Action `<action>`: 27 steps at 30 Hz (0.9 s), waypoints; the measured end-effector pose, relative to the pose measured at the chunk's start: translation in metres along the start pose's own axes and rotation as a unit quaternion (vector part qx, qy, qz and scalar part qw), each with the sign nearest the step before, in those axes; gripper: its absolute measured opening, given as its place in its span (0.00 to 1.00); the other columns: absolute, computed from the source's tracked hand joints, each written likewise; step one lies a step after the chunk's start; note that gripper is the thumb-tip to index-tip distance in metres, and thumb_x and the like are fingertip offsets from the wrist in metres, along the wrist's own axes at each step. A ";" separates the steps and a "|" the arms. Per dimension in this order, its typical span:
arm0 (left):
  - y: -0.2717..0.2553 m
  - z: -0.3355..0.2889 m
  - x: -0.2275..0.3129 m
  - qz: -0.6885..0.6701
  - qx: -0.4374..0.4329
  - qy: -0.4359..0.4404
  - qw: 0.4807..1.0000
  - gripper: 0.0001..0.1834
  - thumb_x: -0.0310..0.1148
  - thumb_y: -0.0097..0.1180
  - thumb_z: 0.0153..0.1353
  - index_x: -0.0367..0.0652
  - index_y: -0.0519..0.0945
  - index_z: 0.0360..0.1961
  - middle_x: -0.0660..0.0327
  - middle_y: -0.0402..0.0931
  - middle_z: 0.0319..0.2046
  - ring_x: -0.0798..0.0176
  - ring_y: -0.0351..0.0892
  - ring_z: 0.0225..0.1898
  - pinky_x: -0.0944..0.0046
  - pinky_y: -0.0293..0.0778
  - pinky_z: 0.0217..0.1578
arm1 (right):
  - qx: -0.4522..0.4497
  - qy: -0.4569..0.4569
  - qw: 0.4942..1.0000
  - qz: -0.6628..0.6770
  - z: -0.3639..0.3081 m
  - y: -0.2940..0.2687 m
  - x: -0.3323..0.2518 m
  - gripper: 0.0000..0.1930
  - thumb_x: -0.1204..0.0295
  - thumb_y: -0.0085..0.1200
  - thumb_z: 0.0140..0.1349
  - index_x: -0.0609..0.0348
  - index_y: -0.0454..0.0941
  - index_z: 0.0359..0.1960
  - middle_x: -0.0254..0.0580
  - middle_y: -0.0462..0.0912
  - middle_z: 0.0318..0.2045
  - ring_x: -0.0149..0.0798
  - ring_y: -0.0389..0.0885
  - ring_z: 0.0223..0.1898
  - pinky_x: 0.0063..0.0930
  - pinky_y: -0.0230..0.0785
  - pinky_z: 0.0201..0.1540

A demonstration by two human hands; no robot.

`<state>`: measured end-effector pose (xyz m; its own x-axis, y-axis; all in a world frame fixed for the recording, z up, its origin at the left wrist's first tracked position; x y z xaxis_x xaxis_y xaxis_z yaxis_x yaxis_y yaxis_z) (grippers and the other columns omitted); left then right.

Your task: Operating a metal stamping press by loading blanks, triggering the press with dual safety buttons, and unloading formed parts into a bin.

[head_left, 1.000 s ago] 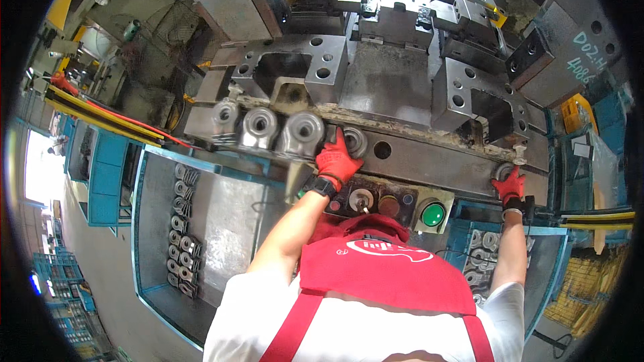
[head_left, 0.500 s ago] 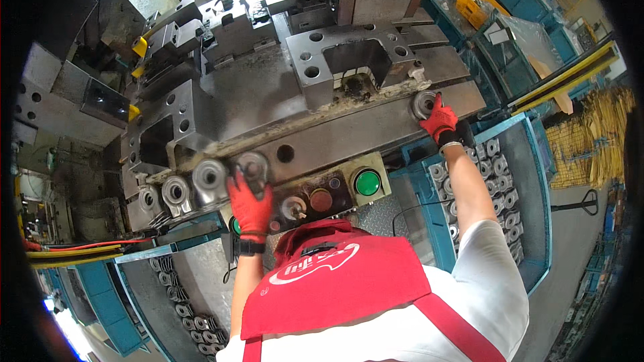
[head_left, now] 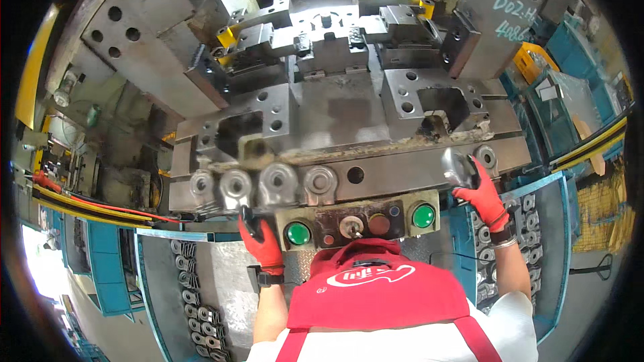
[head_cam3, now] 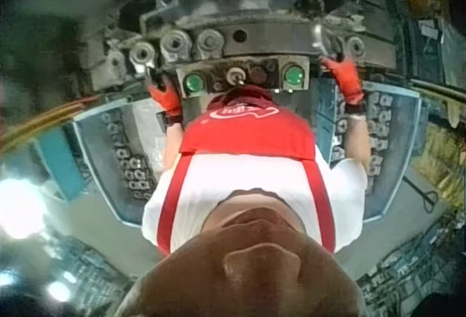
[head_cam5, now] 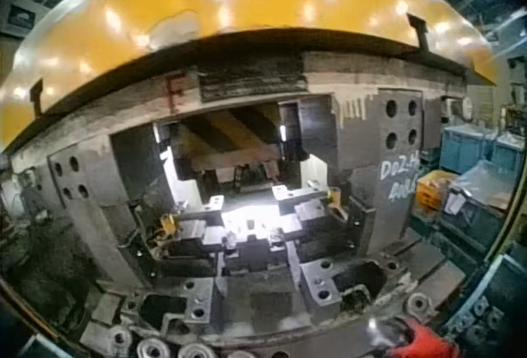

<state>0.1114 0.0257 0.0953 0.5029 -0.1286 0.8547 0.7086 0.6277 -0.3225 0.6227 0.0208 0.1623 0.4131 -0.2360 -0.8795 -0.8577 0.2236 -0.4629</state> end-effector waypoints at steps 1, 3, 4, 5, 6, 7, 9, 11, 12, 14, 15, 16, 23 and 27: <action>-0.003 0.002 -0.005 -0.001 0.002 0.002 1.000 0.24 0.25 0.50 0.53 0.34 0.65 0.53 0.49 0.67 0.51 0.53 0.66 0.53 0.59 0.59 0.54 | -0.038 -0.030 0.998 0.032 -0.001 0.019 -0.033 0.44 0.68 0.64 0.39 0.64 0.55 0.60 0.46 0.68 0.53 0.36 0.65 0.55 0.28 0.56 0.57; -0.009 0.007 -0.026 -0.078 0.026 -0.069 0.994 0.23 0.23 0.49 0.54 0.34 0.66 0.53 0.51 0.68 0.51 0.56 0.67 0.52 0.62 0.60 0.54 | -0.082 -0.106 0.989 0.061 0.005 0.054 -0.092 0.42 0.69 0.64 0.39 0.63 0.57 0.59 0.45 0.69 0.51 0.34 0.67 0.54 0.27 0.57 0.56; -0.016 0.007 -0.045 -0.091 0.035 -0.089 0.991 0.22 0.22 0.48 0.54 0.34 0.66 0.53 0.52 0.69 0.50 0.58 0.68 0.51 0.63 0.61 0.52 | -0.094 -0.156 0.981 0.062 0.014 0.073 -0.120 0.41 0.69 0.64 0.39 0.63 0.58 0.58 0.45 0.70 0.50 0.34 0.67 0.52 0.27 0.58 0.55; -0.022 0.008 -0.053 -0.094 0.037 -0.088 0.991 0.22 0.22 0.48 0.54 0.34 0.66 0.53 0.52 0.69 0.50 0.58 0.68 0.51 0.63 0.61 0.52 | -0.115 -0.140 0.982 0.058 0.024 0.090 -0.143 0.41 0.68 0.64 0.39 0.62 0.59 0.58 0.45 0.71 0.49 0.35 0.68 0.51 0.28 0.60 0.53; -0.029 0.009 -0.061 -0.079 0.045 -0.094 0.991 0.22 0.22 0.48 0.54 0.34 0.66 0.53 0.52 0.69 0.50 0.58 0.68 0.51 0.63 0.61 0.52 | -0.137 -0.125 0.981 0.053 0.035 0.105 -0.164 0.40 0.68 0.64 0.39 0.62 0.59 0.57 0.46 0.72 0.47 0.36 0.69 0.50 0.28 0.62 0.52; -0.033 0.012 -0.066 -0.064 0.052 -0.100 0.992 0.22 0.22 0.48 0.54 0.35 0.66 0.53 0.53 0.69 0.50 0.58 0.68 0.51 0.63 0.61 0.52 | -0.109 -0.171 0.979 0.022 0.051 0.117 -0.182 0.41 0.66 0.64 0.38 0.61 0.59 0.58 0.49 0.72 0.46 0.40 0.70 0.49 0.30 0.63 0.50; -0.030 0.019 -0.053 -0.057 0.063 -0.081 0.993 0.21 0.22 0.48 0.54 0.34 0.67 0.52 0.52 0.70 0.49 0.58 0.69 0.50 0.62 0.62 0.52 | -0.040 -0.220 0.973 -0.050 0.102 0.131 -0.194 0.44 0.60 0.64 0.38 0.60 0.58 0.58 0.54 0.73 0.43 0.48 0.72 0.47 0.34 0.64 0.49; -0.031 0.022 -0.063 -0.143 0.093 -0.109 0.979 0.21 0.22 0.48 0.54 0.32 0.67 0.52 0.52 0.70 0.49 0.57 0.69 0.50 0.62 0.62 0.52 | 0.027 -0.227 0.962 -0.146 0.158 0.144 -0.208 0.49 0.52 0.63 0.35 0.61 0.54 0.60 0.59 0.73 0.41 0.54 0.71 0.45 0.37 0.63 0.49; -0.053 0.021 -0.060 -0.105 0.096 -0.098 0.985 0.22 0.23 0.48 0.55 0.31 0.66 0.52 0.51 0.69 0.49 0.58 0.68 0.51 0.62 0.62 0.52 | 0.048 -0.206 0.961 -0.177 0.177 0.151 -0.226 0.50 0.50 0.63 0.34 0.63 0.55 0.59 0.59 0.72 0.42 0.53 0.71 0.46 0.37 0.63 0.50; -0.076 0.015 -0.093 -0.056 0.116 -0.103 0.986 0.22 0.23 0.48 0.55 0.31 0.65 0.53 0.51 0.68 0.50 0.58 0.67 0.52 0.62 0.61 0.53 | 0.094 -0.214 0.948 -0.217 0.218 0.172 -0.255 0.49 0.50 0.62 0.34 0.64 0.56 0.58 0.58 0.75 0.41 0.51 0.73 0.45 0.35 0.65 0.48; -0.083 0.012 -0.107 -0.006 0.126 -0.110 0.986 0.23 0.24 0.47 0.56 0.31 0.64 0.54 0.51 0.68 0.51 0.58 0.67 0.52 0.62 0.61 0.53 | 0.144 -0.231 0.929 -0.249 0.236 0.180 -0.266 0.48 0.52 0.63 0.34 0.64 0.56 0.57 0.56 0.77 0.39 0.50 0.76 0.43 0.35 0.67 0.45; -0.085 0.009 -0.113 -0.036 0.131 -0.147 0.980 0.23 0.24 0.47 0.56 0.31 0.63 0.54 0.51 0.67 0.52 0.57 0.66 0.54 0.62 0.60 0.54 | 0.107 -0.177 0.940 -0.271 0.249 0.189 -0.275 0.48 0.51 0.61 0.36 0.64 0.55 0.58 0.57 0.75 0.43 0.51 0.74 0.46 0.35 0.66 0.48; -0.087 -0.007 -0.153 -0.086 0.132 -0.221 0.962 0.24 0.22 0.45 0.56 0.31 0.62 0.56 0.50 0.63 0.55 0.57 0.63 0.57 0.62 0.59 0.55 | 0.097 -0.044 0.909 -0.403 0.339 0.231 -0.276 0.55 0.49 0.59 0.38 0.63 0.42 0.63 0.50 0.70 0.52 0.47 0.72 0.51 0.36 0.65 0.52; -0.071 -0.008 -0.170 -0.136 0.132 -0.239 0.952 0.25 0.21 0.45 0.55 0.32 0.61 0.56 0.51 0.64 0.55 0.57 0.63 0.56 0.62 0.58 0.56 | -0.062 -0.029 0.874 -0.482 0.387 0.260 -0.266 0.38 0.52 0.51 0.46 0.57 0.60 0.59 0.47 0.72 0.51 0.48 0.73 0.49 0.38 0.67 0.49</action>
<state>-0.0204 -0.0027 -0.0309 -0.0100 0.0103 0.9999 0.5989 0.8008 -0.0022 0.4082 0.5072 0.2338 0.9736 -0.2083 -0.0939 -0.1281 -0.1574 -0.9792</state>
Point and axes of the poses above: each hand's wrist, its own z-axis towards the middle knuckle, its own y-axis out of the palm, x = y × z, the point moved 7 cm from there along z, towards the middle knuckle
